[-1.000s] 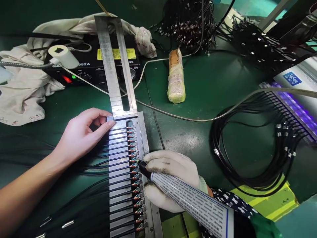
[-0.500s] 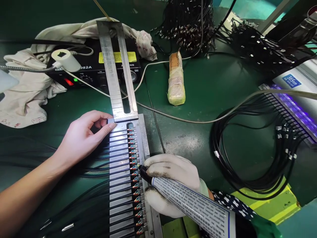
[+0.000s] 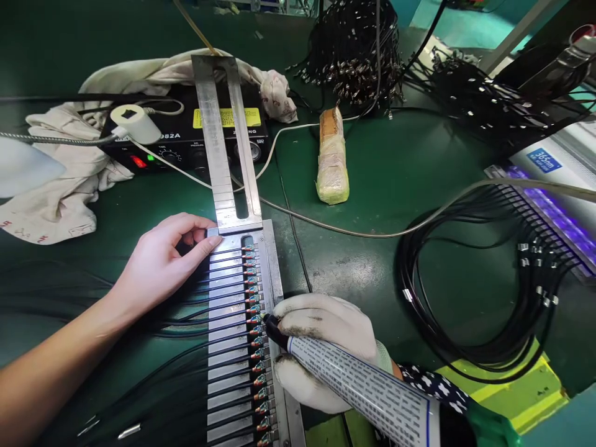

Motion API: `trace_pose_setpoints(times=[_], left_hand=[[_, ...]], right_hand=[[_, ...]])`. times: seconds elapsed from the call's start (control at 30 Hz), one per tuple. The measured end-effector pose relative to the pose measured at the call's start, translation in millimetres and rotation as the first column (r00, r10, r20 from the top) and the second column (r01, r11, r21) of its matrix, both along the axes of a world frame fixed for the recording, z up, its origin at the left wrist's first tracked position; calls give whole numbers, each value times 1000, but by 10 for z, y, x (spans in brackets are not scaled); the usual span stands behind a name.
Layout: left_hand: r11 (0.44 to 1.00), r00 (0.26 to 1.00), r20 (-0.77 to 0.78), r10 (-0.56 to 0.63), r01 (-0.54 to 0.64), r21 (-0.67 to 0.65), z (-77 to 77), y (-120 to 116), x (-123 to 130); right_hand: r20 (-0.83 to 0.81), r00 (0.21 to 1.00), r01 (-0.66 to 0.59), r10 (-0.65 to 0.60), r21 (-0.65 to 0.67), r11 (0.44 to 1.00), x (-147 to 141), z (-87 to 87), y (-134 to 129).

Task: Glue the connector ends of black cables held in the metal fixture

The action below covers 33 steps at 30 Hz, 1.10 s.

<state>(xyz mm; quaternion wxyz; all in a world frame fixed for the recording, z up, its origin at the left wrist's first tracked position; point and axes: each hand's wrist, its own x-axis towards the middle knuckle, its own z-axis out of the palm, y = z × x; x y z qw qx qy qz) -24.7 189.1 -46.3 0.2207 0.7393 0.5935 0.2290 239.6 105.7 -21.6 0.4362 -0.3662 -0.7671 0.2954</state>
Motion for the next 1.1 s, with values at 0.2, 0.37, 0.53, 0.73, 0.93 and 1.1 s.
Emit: trace_pose_setpoints(times=[0.2, 0.37, 0.53, 0.73, 0.93, 1.1], left_hand=[[1000, 1000, -3, -9, 9, 16, -3, 2, 3], [1000, 1000, 4, -10, 9, 20, -1, 3, -7], [1000, 1000, 0, -12, 12, 18, 5, 4, -3], [1000, 1000, 4, 5, -5, 3, 10, 3, 7], [1000, 1000, 3, 0, 0, 7, 2, 6, 6], [1000, 1000, 10, -8, 8, 10, -8, 12, -3]], right_hand=[[16, 1000, 21, -20, -8, 1000, -4, -11, 2], [11, 1000, 2, -2, -26, 1000, 11, -39, -2], [8, 1000, -1, 1, -21, 1000, 11, -43, 0], [25, 1000, 15, -15, -14, 1000, 25, -47, -12], [27, 999, 20, -21, 60, 998, 67, 88, -105], [45, 999, 11, -11, -2, 1000, 55, 47, -174]])
